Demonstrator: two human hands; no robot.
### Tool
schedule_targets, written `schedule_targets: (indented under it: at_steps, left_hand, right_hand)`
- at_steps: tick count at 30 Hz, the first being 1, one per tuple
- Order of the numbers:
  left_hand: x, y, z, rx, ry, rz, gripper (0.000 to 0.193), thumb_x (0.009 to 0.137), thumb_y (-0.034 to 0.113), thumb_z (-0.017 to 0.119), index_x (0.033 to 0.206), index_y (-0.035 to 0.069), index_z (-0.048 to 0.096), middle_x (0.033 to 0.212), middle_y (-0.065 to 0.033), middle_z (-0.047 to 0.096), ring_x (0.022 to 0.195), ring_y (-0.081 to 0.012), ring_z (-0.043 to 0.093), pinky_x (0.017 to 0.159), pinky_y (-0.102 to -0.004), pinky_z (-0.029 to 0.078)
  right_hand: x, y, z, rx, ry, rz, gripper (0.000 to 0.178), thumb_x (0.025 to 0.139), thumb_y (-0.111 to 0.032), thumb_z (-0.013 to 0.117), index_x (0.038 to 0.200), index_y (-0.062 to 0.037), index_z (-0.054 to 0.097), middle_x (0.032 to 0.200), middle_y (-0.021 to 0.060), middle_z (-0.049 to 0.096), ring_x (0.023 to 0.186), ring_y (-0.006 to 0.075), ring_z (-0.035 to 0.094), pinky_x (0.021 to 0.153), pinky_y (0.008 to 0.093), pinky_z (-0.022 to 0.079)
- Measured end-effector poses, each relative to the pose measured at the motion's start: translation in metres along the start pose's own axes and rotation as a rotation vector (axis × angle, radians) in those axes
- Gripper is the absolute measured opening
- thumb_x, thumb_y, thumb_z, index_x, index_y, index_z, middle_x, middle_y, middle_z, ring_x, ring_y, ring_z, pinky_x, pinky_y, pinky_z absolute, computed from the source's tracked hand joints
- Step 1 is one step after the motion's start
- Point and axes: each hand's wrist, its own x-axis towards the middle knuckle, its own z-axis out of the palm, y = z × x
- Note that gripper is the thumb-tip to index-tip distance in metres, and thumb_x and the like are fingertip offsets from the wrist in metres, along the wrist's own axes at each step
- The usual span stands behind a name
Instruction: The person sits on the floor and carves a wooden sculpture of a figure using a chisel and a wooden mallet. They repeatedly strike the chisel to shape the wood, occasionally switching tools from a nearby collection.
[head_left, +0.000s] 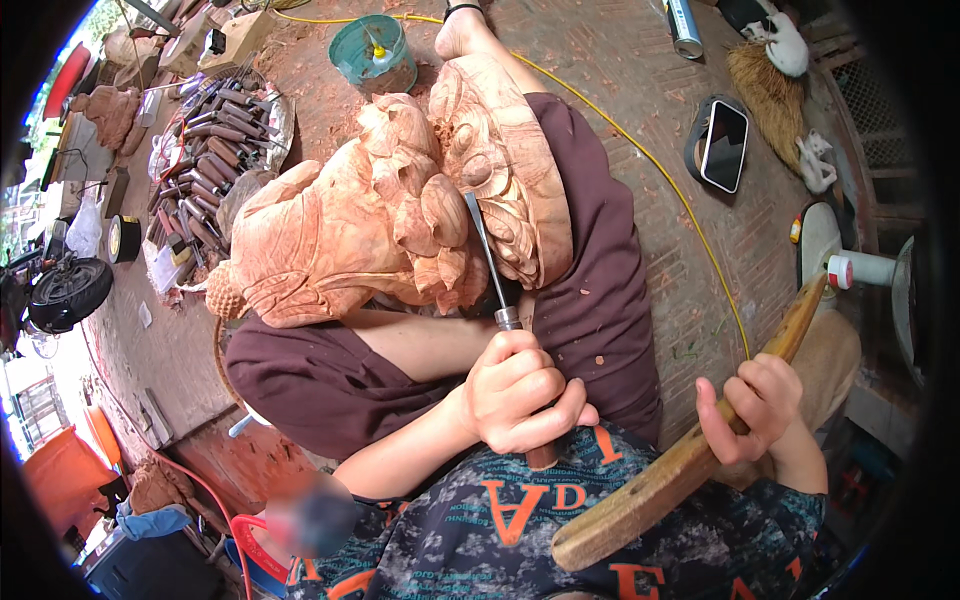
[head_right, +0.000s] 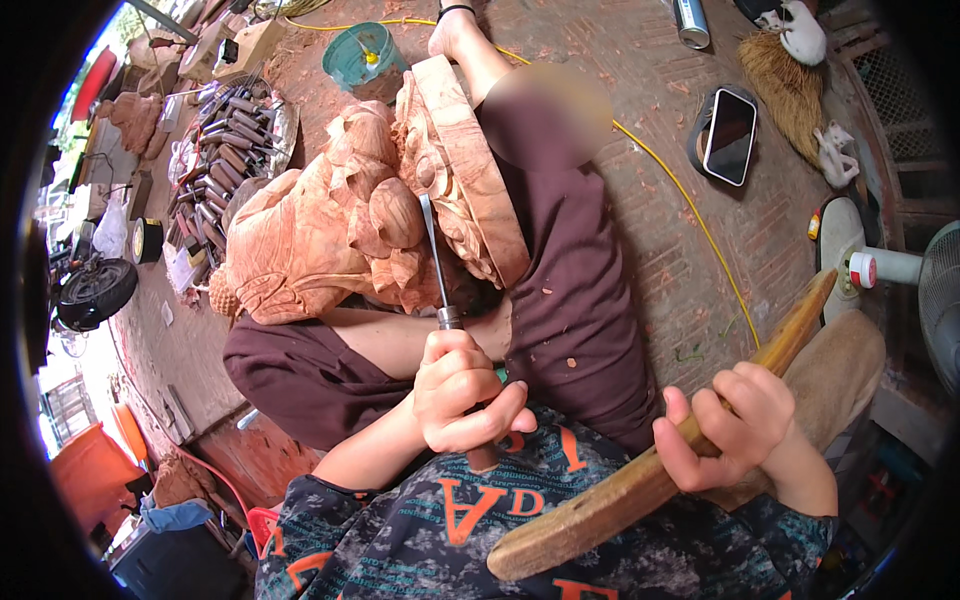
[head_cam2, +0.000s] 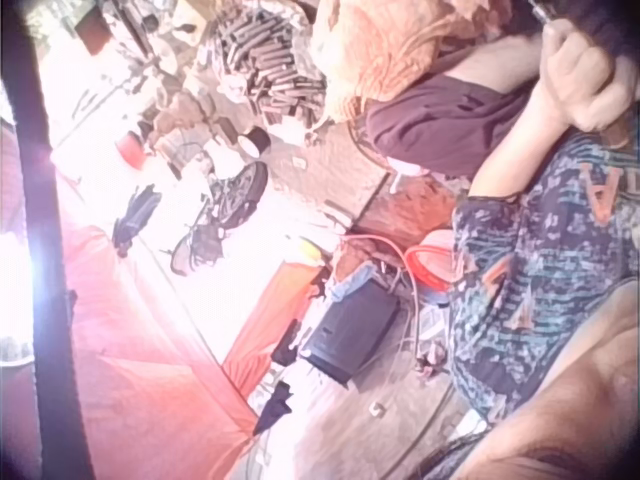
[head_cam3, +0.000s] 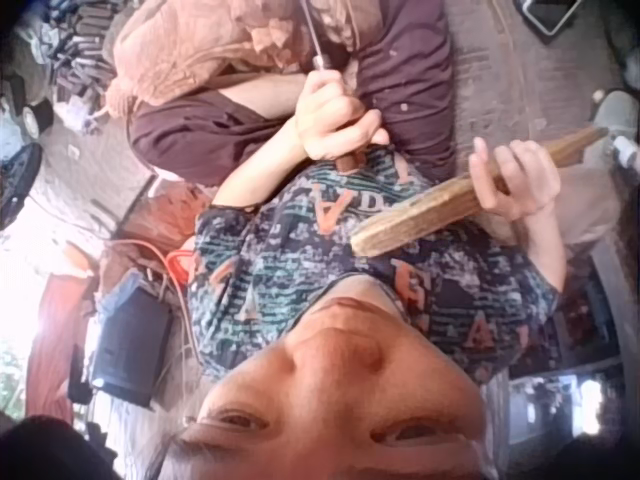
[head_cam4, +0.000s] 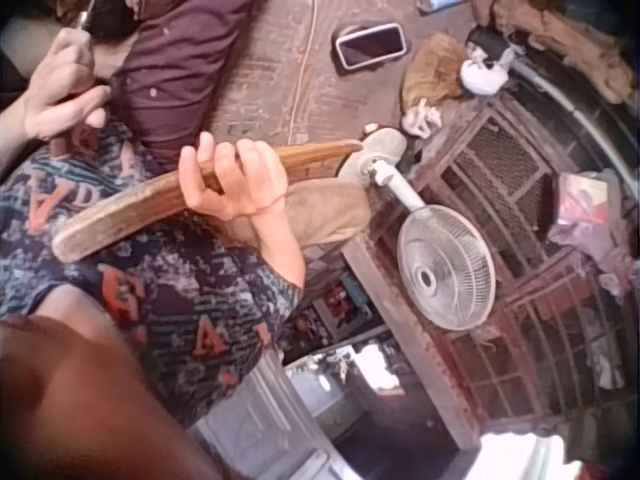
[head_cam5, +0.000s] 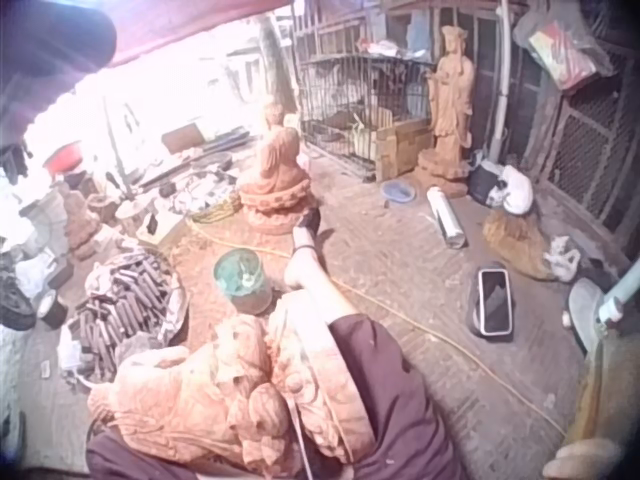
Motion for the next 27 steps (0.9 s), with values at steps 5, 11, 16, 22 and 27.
schedule_targets:
  at_steps: [5, 11, 16, 22, 27]
  left_hand:
    - [0.002, 0.002, 0.000, -0.002, 0.006, -0.010, 0.025, 0.078, 0.026, 0.079, 0.081, 0.004, 0.067, 0.070, 0.0005, 0.045, 0.059, -0.0151, 0.047, 0.061, -0.0304, 0.038]
    - [0.007, 0.001, 0.007, 0.008, 0.059, -0.039, 0.024, 0.075, 0.022, 0.079, 0.079, 0.003, 0.063, 0.065, 0.0006, 0.041, 0.061, -0.0164, 0.046, 0.062, -0.0327, 0.040]
    - [0.012, 0.003, 0.003, -0.008, 0.057, -0.056, 0.025, 0.074, 0.022, 0.079, 0.078, 0.003, 0.064, 0.065, 0.0008, 0.041, 0.061, -0.0163, 0.046, 0.063, -0.0324, 0.041]
    - [0.013, 0.001, 0.013, 0.032, 0.085, -0.074, 0.025, 0.073, 0.022, 0.079, 0.078, 0.002, 0.064, 0.065, 0.0009, 0.041, 0.060, -0.0163, 0.046, 0.062, -0.0327, 0.041]
    - [0.014, -0.002, 0.006, -0.001, 0.055, -0.035, 0.024, 0.073, 0.020, 0.079, 0.078, 0.002, 0.064, 0.064, 0.0012, 0.040, 0.059, -0.0157, 0.045, 0.060, -0.0316, 0.038]
  right_hand:
    - [0.001, -0.004, 0.000, -0.081, 0.021, 0.007, 0.049, 0.072, 0.000, 0.076, 0.110, -0.0237, 0.055, 0.081, 0.0025, 0.048, 0.071, 0.0201, 0.050, 0.051, 0.0310, 0.044]
    - [-0.002, 0.002, -0.002, -0.084, -0.078, 0.040, 0.053, 0.071, 0.001, 0.077, 0.112, -0.0228, 0.053, 0.082, 0.0034, 0.049, 0.069, 0.0208, 0.050, 0.051, 0.0313, 0.044]
    - [-0.004, -0.004, -0.003, -0.096, 0.037, 0.044, 0.054, 0.071, 0.001, 0.078, 0.113, -0.0229, 0.053, 0.082, 0.0036, 0.049, 0.068, 0.0210, 0.050, 0.051, 0.0314, 0.044]
    - [0.001, -0.002, 0.003, -0.122, -0.027, 0.171, 0.056, 0.068, 0.005, 0.078, 0.111, -0.0223, 0.055, 0.079, 0.0034, 0.050, 0.065, 0.0205, 0.050, 0.050, 0.0316, 0.044]
    - [-0.002, -0.007, 0.003, -0.174, -0.035, 0.190, 0.057, 0.066, 0.006, 0.079, 0.110, -0.0220, 0.056, 0.078, 0.0034, 0.051, 0.065, 0.0207, 0.051, 0.050, 0.0320, 0.044]
